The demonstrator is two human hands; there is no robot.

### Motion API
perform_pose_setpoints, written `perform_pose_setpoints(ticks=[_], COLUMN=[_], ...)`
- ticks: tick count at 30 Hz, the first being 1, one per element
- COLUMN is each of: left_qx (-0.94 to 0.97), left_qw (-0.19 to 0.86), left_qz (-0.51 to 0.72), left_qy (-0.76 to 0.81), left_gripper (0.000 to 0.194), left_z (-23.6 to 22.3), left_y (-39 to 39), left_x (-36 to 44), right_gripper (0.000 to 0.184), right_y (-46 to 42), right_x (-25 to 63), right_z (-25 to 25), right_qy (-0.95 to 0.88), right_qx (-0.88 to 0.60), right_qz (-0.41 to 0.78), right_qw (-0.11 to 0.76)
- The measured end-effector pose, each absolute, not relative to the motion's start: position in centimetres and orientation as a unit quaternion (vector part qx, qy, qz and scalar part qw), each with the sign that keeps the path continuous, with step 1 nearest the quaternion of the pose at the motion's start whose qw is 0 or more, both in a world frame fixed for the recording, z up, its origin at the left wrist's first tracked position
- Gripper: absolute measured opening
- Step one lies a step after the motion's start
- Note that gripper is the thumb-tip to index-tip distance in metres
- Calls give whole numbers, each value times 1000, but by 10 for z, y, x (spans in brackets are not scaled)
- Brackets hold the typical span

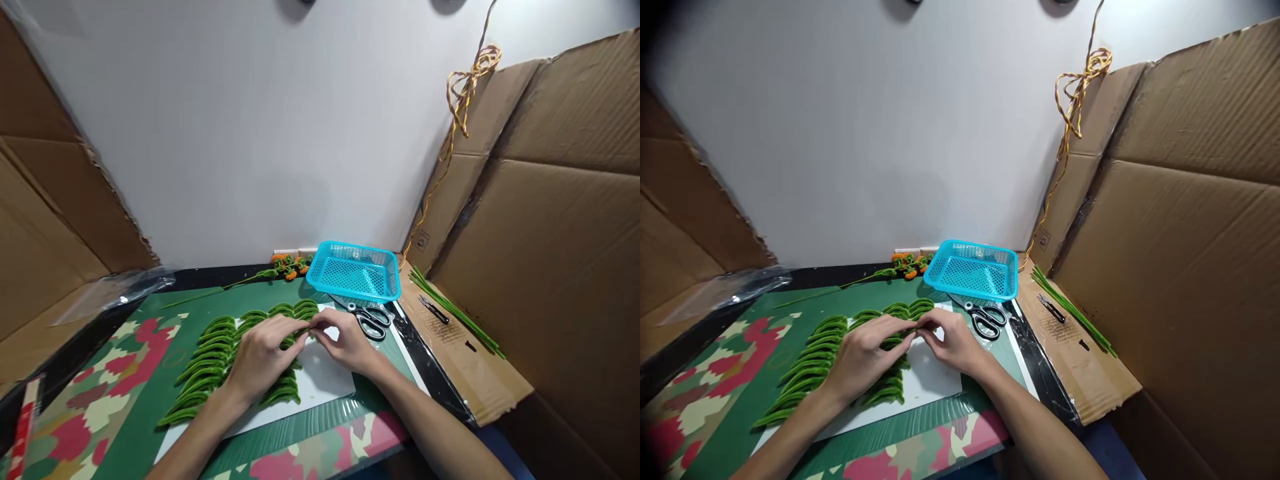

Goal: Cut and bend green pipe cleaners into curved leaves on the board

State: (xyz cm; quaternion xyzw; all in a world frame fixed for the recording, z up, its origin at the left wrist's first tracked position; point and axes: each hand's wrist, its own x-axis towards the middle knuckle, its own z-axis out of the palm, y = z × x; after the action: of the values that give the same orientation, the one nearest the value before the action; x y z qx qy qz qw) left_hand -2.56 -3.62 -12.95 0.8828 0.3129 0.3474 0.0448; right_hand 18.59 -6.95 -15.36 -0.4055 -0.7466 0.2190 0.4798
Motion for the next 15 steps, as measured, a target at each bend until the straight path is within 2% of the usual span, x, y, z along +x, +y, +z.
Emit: perform_pose_setpoints(ticks=[6,15], left_qx=[875,806], left_qw=[43,9], left_qz=[388,459], left_qy=[287,374], left_gripper=[18,22], left_z=[-123,-121], left_y=[-38,-39], left_x=[-29,-39], right_gripper=[13,16], right_y=[-68,-72], right_x=[193,198], right_z=[-161,-169], right_qy=[-747,-781], right_qx=[-423,-438], right_qz=[201,169], right_qw=[472,411])
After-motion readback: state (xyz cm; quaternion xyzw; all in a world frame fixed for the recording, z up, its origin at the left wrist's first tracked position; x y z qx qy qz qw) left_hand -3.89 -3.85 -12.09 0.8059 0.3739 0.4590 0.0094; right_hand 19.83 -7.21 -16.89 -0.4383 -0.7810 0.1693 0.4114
